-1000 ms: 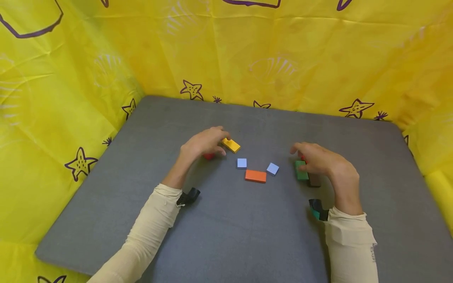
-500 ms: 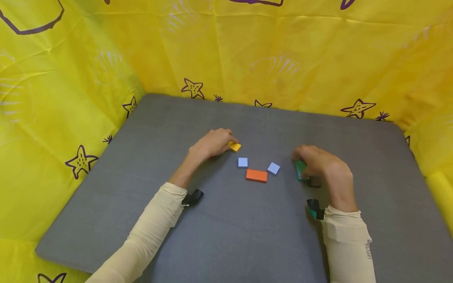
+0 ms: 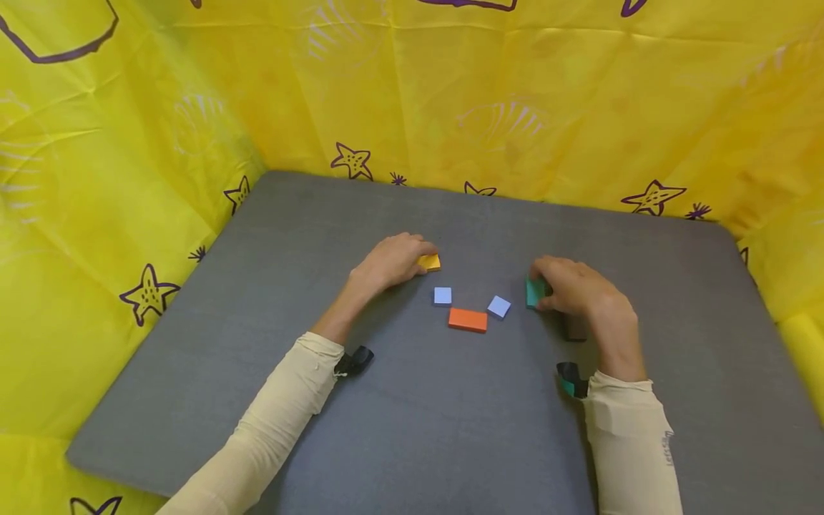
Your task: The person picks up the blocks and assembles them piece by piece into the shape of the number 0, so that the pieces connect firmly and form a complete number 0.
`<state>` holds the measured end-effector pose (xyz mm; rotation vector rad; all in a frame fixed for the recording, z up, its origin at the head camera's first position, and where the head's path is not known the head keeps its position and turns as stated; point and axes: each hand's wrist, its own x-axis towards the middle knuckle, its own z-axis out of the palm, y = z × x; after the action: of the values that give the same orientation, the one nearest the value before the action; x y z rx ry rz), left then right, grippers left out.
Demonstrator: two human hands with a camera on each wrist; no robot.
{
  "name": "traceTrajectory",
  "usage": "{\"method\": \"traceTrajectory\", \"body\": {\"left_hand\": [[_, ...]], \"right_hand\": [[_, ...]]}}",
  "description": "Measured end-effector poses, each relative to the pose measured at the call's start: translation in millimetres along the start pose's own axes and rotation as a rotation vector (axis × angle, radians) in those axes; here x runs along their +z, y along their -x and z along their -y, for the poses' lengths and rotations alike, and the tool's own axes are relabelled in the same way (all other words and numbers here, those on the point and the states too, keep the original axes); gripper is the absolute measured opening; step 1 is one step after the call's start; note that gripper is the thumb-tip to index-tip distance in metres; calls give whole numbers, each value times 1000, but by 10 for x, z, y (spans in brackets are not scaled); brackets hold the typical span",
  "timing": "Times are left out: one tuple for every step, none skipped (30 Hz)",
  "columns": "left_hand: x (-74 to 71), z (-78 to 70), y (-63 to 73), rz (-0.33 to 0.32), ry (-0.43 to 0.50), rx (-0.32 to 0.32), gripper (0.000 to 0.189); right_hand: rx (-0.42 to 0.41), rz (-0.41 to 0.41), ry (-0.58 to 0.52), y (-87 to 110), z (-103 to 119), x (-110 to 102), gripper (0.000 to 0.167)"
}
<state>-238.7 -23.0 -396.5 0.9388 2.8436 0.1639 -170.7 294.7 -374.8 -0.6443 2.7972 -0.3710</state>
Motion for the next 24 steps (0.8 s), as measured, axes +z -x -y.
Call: {"method": "traceTrajectory", "body": {"left_hand": [[10, -5, -11, 4, 0, -1, 41], [21, -9, -24, 8, 1, -1, 43], [32, -12, -37, 11, 6, -2, 44], [40, -16, -52, 14, 16, -5, 43], [45, -21, -70, 14, 28, -10, 42], [47, -27, -90, 11, 42, -15, 41], [47, -34, -113, 8, 56, -21, 39], [46, -41, -137, 5, 72, -29, 38], [42, -52, -161, 1, 91, -40, 38], [34, -62, -185, -6, 108, -53, 39], [25, -74, -206, -13, 131, -67, 41], [19, -86, -224, -19, 146, -81, 41], [15, -99, -237, -24, 162, -98, 42], [11, -112, -245, -28, 180, -115, 41], [7, -126, -249, -33, 200, -130, 40], [4, -138, -252, -35, 215, -142, 39], [-3, -151, -249, -30, 230, -154, 38], [-7, -158, -248, -19, 240, -165, 38], [-14, -160, -243, -3, 253, -167, 38], [-22, -158, -238, 15, 259, -163, 39], [-30, -153, -232, 34, 256, -152, 39], [-39, -146, -224, 55, 245, -142, 36], [-47, -138, -214, 76, 234, -130, 33], [-53, -129, -207, 94, 224, -116, 29]], "right_hand": [[-5, -11, 1, -13, 4, 8, 40], [-5, -16, -2, -30, 12, 16, 40], [-7, -22, -1, -49, 23, 22, 41], [-7, -27, -5, -70, 36, 26, 41], [-1, -28, -16, -92, 50, 26, 42], [4, -30, -24, -118, 61, 25, 44], [10, -29, -33, -142, 70, 22, 45], [19, -26, -42, -168, 76, 18, 47], [23, -25, -50, -191, 84, 11, 47], [27, -24, -55, -219, 91, 2, 48], [26, -22, -54, -246, 95, -5, 49], [21, -20, -48, -273, 101, -10, 49], [20, -17, -45, -298, 110, -14, 49], [18, -13, -38, -326, 120, -14, 49], [13, -11, -32, -350, 133, -15, 49], [13, -8, -26, -372, 145, -11, 50], [11, -6, -23, -388, 151, -9, 50], [12, -4, -21, -399, 158, -7, 50], [11, -5, -21, -400, 164, -5, 51], [10, -8, -20, -399, 168, -2, 51], [6, -12, -22, -393, 170, 2, 51], [-2, -14, -23, -389, 171, 9, 51], [-11, -17, -25, -384, 173, 14, 50], [-18, -19, -26, -383, 179, 21, 50]]}}
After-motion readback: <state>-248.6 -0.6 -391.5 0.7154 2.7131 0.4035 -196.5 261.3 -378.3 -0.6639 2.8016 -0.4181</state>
